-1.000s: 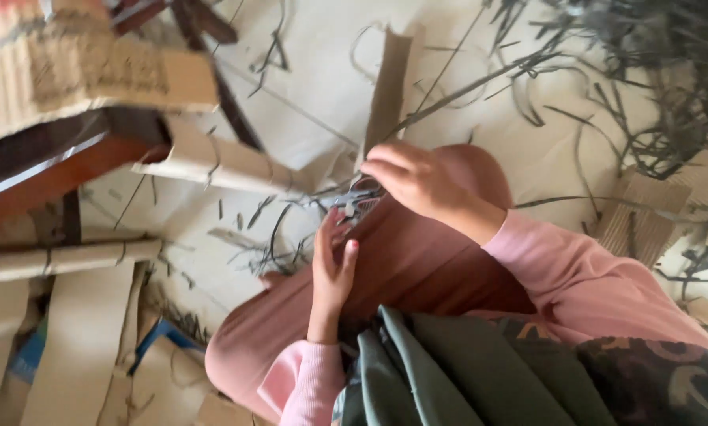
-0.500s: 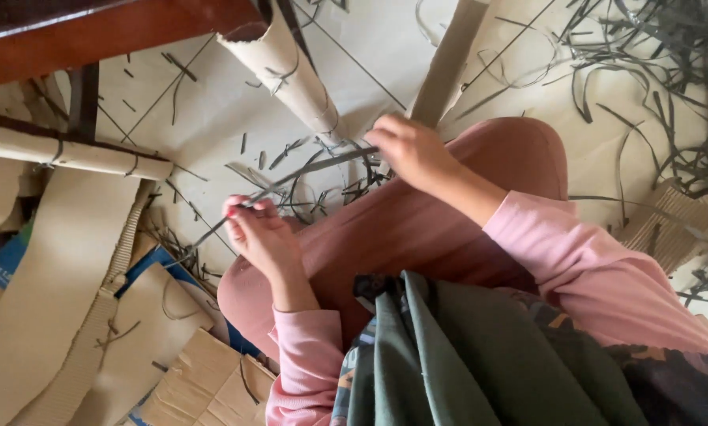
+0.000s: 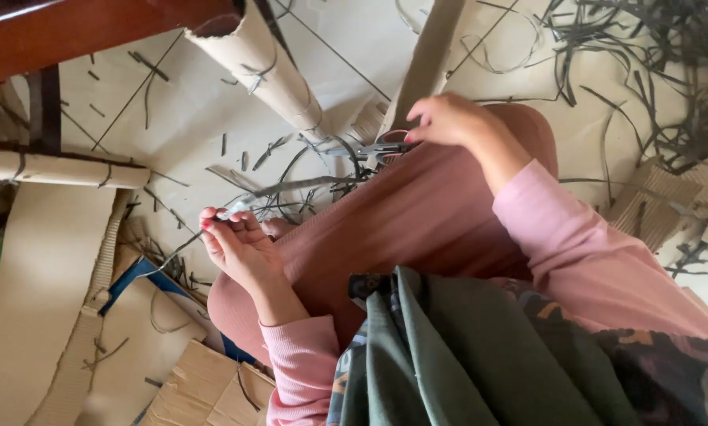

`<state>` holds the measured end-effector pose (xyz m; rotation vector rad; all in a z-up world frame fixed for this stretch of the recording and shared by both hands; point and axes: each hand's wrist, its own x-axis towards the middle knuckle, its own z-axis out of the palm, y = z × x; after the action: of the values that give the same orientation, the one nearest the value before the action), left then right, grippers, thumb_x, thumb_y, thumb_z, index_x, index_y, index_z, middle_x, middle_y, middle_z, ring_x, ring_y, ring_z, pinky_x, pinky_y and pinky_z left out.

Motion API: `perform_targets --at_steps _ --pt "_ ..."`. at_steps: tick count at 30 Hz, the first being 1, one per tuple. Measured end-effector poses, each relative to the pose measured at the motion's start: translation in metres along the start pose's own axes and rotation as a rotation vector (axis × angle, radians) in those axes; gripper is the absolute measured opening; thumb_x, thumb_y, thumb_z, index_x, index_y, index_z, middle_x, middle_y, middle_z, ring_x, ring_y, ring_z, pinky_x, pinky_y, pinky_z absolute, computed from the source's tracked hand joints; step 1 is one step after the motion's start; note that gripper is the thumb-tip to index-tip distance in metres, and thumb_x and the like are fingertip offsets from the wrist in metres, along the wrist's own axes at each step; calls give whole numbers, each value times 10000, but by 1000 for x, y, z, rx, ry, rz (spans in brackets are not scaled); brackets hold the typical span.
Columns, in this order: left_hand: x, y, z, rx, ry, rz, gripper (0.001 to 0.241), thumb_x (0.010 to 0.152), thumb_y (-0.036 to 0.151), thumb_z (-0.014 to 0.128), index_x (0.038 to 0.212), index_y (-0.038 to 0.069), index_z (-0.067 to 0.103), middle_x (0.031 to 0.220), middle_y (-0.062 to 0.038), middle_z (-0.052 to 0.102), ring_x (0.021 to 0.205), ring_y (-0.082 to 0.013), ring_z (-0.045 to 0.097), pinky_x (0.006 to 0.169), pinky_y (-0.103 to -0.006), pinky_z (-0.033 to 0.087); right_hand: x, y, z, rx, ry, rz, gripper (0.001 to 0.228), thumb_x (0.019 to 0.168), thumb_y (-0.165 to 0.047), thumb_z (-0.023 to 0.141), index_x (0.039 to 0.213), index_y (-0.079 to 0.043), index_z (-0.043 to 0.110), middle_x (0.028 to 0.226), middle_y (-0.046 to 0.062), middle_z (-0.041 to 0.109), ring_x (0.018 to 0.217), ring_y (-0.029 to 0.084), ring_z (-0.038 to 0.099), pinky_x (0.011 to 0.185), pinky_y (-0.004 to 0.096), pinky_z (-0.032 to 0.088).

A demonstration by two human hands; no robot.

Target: The person sits on the floor and uses scissors to cut black cords wrapped around cardboard tubes. They repeatedly pick up cords, cut them into short pieces, and place the cut pieces on the floor. The person also moves a cardboard tube to access more cords.

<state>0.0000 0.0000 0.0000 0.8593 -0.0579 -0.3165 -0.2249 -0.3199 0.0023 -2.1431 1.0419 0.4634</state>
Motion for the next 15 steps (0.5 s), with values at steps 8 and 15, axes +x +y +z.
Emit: perform_targets --at_steps 8,15 --pt "-32 -26 29 228 -199 -106 234 1080 298 554 1075 102 681 839 17 680 580 -33 565 540 -155 446 40 185 -24 -29 325 285 514 806 -280 832 1287 -135 729 1321 147 676 1207 368 611 996 481 475" --pt "-53 -47 48 607 -431 -64 201 1095 157 531 1150 72 705 999 -55 714 737 -106 664 626 -209 574 33 221 31 41 260 388 164 936 -148 444 963 -27 552 980 173 497 832 358 539 668 489 439"
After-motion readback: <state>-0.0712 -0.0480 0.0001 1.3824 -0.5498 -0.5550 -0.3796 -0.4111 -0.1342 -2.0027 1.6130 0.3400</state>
